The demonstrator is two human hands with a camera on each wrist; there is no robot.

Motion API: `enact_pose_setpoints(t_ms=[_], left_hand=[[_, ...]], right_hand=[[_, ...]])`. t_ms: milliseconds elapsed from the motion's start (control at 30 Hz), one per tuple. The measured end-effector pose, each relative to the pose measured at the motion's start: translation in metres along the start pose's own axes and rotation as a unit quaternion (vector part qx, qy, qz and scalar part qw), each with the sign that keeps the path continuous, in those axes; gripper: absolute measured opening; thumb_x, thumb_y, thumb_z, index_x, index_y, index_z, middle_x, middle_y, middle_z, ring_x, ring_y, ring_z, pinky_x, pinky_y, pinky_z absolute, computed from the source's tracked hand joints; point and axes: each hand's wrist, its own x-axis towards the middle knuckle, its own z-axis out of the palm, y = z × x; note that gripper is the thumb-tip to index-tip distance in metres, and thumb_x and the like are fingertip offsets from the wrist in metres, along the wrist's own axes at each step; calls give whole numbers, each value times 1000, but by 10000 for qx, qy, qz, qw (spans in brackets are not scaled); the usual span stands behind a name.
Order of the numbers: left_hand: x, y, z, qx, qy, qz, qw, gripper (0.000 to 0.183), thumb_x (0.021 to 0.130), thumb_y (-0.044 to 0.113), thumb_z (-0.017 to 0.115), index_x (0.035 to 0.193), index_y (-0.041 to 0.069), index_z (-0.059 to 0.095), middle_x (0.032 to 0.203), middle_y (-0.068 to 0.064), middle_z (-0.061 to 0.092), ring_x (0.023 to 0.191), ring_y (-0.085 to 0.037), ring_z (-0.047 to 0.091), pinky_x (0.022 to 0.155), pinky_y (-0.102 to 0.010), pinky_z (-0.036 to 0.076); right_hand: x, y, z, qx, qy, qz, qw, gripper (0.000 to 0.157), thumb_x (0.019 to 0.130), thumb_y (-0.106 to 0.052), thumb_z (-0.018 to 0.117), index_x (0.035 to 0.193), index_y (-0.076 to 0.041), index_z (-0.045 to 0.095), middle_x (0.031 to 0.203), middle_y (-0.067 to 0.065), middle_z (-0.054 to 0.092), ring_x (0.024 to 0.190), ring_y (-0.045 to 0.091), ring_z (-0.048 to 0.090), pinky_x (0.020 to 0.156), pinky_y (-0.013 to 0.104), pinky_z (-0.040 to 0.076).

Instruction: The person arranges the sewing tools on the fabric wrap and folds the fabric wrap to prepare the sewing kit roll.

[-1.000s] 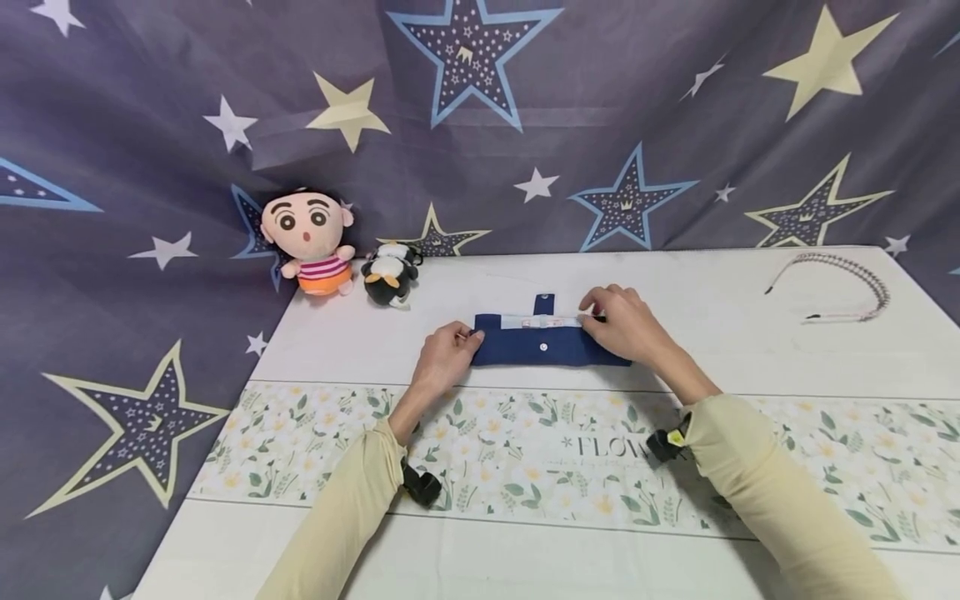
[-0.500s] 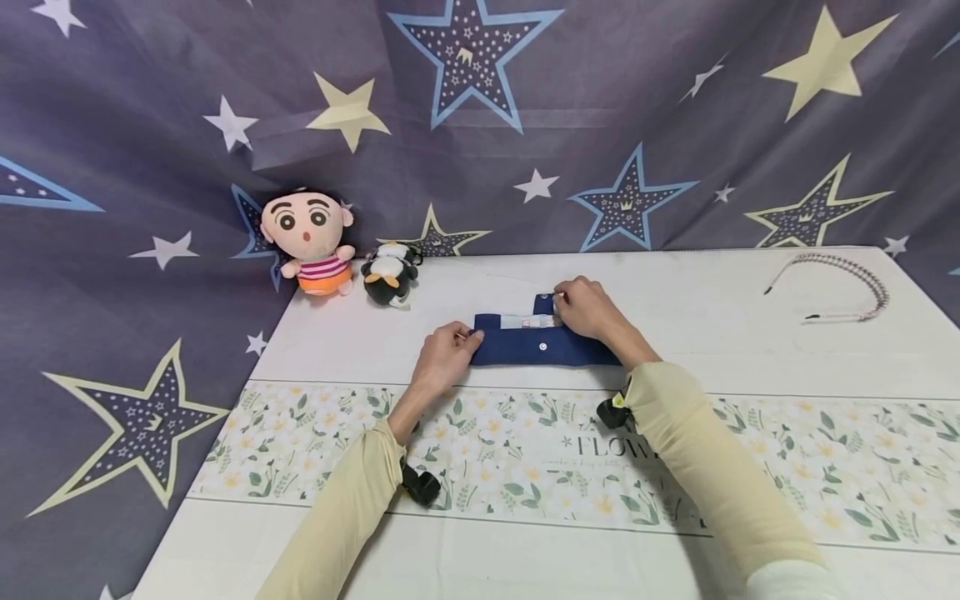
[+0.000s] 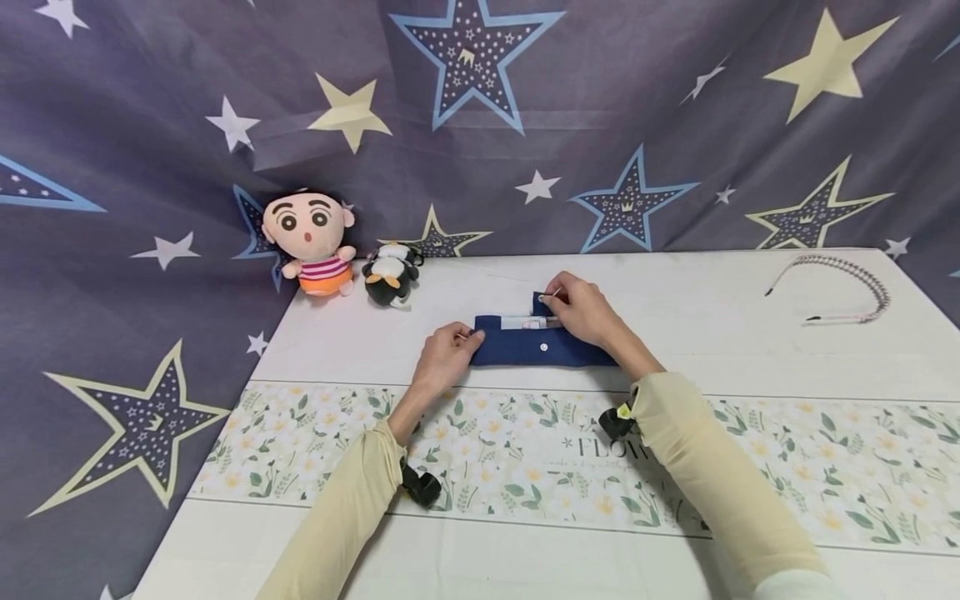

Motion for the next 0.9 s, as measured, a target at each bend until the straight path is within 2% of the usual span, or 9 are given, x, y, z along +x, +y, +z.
enact_pose_setpoints(t_ms=[233,400,567,800,900], left_hand=[[0,-2,1,-49,66,-21,10000,26,105,28,61,99,4,68,71,-1,56,63,-18,48,63,-34,37],[0,-2,2,-30,132,-24,9999,26,105,29,61,97,5,68,71,-1,55,63,-19,47,62,-34,36],[1,-1,2,-7,149,-33,9999,27,105,30,61,97,6,68,71,-1,57,64,-19,49,64,-34,37],[0,0,2,30,151,-56,9999,27,105,31,61,98,5,68,71,-2,58,64,-19,49,63,-34,37],[-1,0,2,33,149,-73,9999,27,105,31,61,98,6,68,71,-2,58,64,-20,49,63,-34,37]], right_hand=[[-16,-3,-4,114,12,-787,9968,18,106,-11,60,115,0,71,97,12,72,83,26,65,79,44,49],[-29,-4,-6,314,-35,-1088,9936,17,106,-11,61,114,0,72,103,11,70,90,24,67,82,44,54],[-43,-2,-8,345,15,-1476,9884,15,104,-8,63,112,-2,74,109,11,70,90,23,63,79,42,51],[-54,4,-2,-62,375,-2384,9704,11,101,-4,67,109,-2,74,107,10,71,96,25,65,84,43,52],[-56,5,0,-211,522,-2663,9623,10,99,-2,68,107,-2,74,104,9,70,90,22,65,77,40,52]])
